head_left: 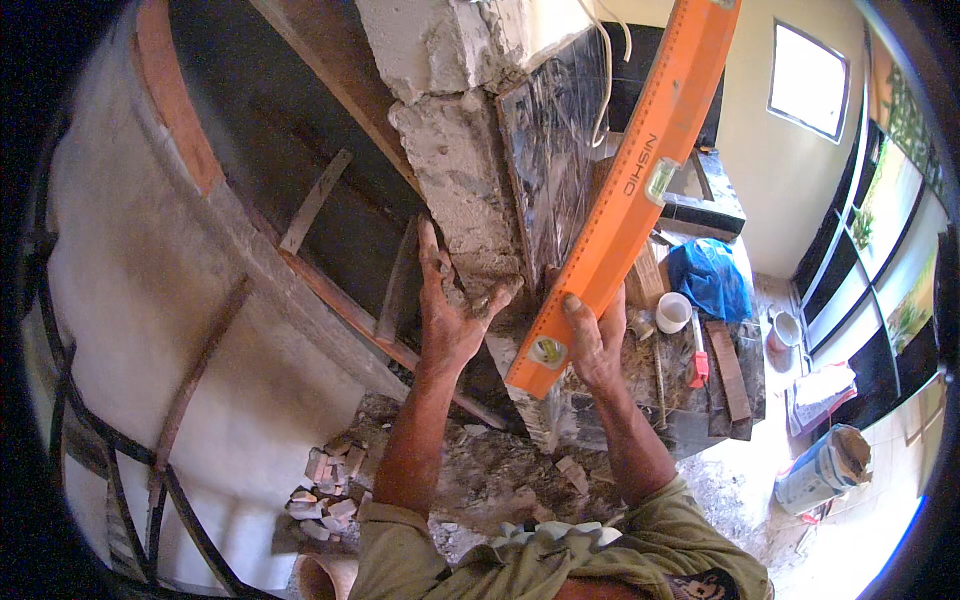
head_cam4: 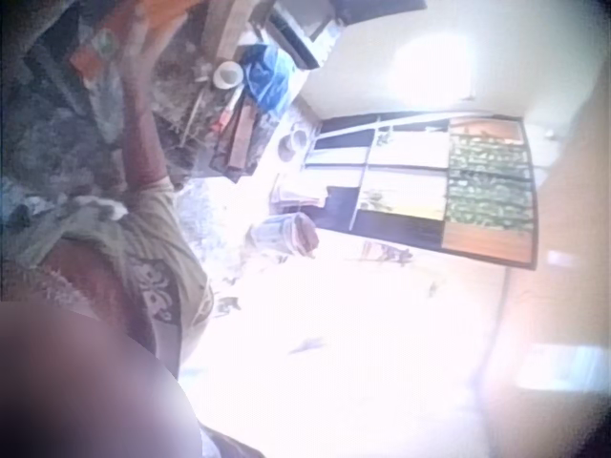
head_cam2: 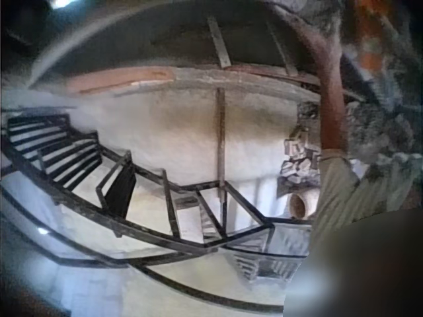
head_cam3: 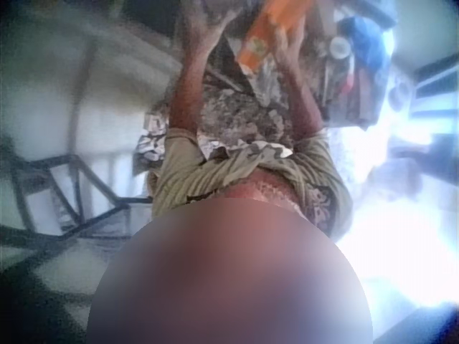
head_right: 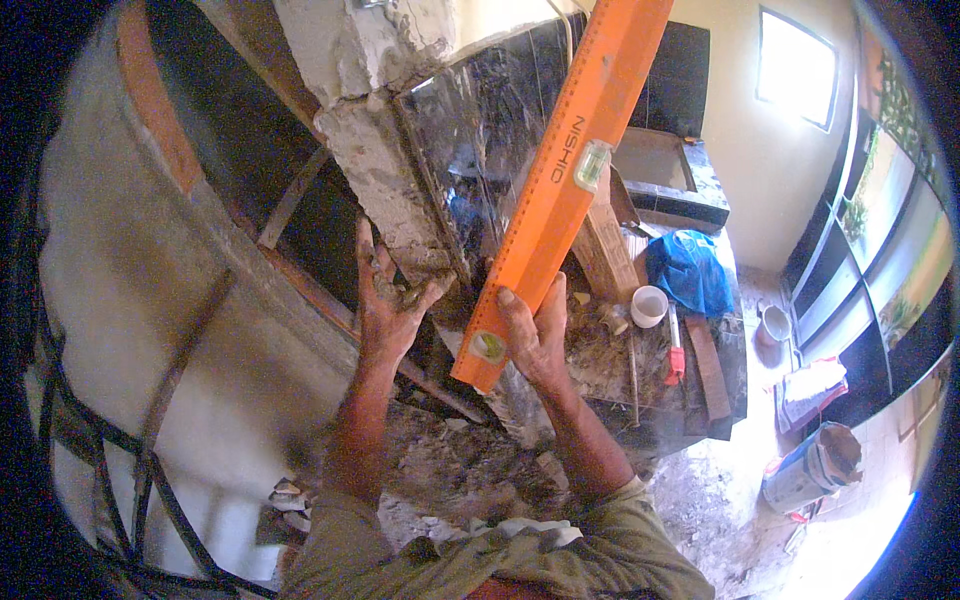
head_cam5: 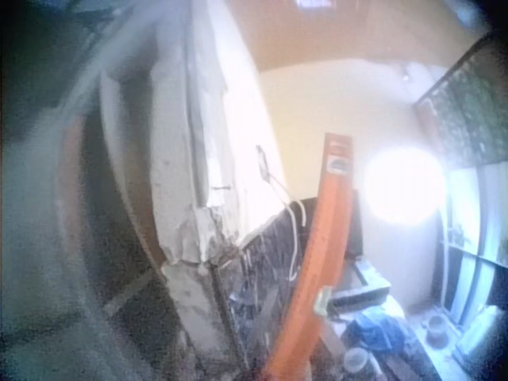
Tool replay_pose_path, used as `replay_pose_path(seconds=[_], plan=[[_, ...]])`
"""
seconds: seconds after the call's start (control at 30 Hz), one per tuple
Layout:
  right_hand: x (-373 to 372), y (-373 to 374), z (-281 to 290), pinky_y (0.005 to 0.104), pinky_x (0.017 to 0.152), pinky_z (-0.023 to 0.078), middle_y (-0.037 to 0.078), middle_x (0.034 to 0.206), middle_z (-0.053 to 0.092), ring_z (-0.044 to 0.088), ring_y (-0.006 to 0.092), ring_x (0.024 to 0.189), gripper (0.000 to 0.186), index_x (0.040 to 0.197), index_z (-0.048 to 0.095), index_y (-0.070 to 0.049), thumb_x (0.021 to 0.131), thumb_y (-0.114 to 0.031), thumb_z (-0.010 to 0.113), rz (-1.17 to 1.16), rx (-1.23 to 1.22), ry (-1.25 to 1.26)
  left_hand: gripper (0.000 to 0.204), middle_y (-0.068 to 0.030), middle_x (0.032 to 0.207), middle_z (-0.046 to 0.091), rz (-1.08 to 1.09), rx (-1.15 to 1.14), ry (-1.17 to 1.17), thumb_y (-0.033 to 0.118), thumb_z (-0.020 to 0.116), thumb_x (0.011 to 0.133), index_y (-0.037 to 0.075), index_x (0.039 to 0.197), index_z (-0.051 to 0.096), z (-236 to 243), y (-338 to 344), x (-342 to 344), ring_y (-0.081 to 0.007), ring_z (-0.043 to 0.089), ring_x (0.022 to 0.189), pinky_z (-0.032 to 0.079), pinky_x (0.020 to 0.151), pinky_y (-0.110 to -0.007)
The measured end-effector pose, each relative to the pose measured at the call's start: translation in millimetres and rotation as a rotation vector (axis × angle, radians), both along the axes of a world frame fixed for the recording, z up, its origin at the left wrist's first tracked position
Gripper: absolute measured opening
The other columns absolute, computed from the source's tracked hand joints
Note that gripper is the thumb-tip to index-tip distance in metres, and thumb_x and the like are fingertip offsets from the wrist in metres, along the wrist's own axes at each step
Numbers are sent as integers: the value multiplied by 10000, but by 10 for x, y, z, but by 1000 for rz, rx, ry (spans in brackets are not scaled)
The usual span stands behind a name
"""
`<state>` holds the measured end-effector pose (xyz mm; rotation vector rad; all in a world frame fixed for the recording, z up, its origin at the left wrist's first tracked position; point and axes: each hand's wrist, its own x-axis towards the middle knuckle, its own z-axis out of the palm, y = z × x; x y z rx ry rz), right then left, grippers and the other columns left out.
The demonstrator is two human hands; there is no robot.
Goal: The person uses a level to check the vertical alignment of a concrete wall section and then uses a trowel to scrape plaster from a bucket.
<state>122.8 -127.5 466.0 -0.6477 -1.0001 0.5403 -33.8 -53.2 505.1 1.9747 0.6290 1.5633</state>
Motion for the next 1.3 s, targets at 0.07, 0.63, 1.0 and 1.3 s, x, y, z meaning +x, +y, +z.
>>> replay_pose_path(seconds=[0.07, 0.63, 1.0, 1.3], plan=[[49, 19, -44, 313, 856, 445, 74, 1060, 524, 527, 150, 950, 401, 1189, 405, -16, 929, -261, 588, -13, -12, 8, 1090, -187, 1419, 294, -20, -32, 19, 31, 773, 718, 78, 1496, 10, 90, -63, 57, -295, 419, 1246, 459, 997, -413], [112, -5, -108, 339, 904, 426, 86, 1116, 503, 508, 167, 1019, 443, 1240, 372, -8, 919, -232, 580, 0, -67, -64, 1074, -166, 1321, 414, 100, -99, -47, 96, 807, 675, 78, 1490, 108, -37, -100, 130, -282, 500, 1128, 475, 931, -401], [562, -330, -409, 337, 878, 466, 89, 1101, 556, 561, 174, 990, 437, 1240, 387, -19, 907, -195, 610, -60, -195, -149, 1014, -178, 1384, 341, -97, -155, -164, 116, 812, 719, 9, 1465, 133, -106, 13, 63, -278, 447, 1214, 467, 964, -403], [429, -232, -858, 314, 822, 464, 77, 1019, 564, 554, 152, 929, 361, 1162, 432, -15, 899, -164, 629, 17, -277, -131, 925, -184, 1324, 413, -83, -196, -165, 39, 771, 748, -10, 1440, 159, -150, -28, 105, -270, 519, 1143, 518, 931, -382]])
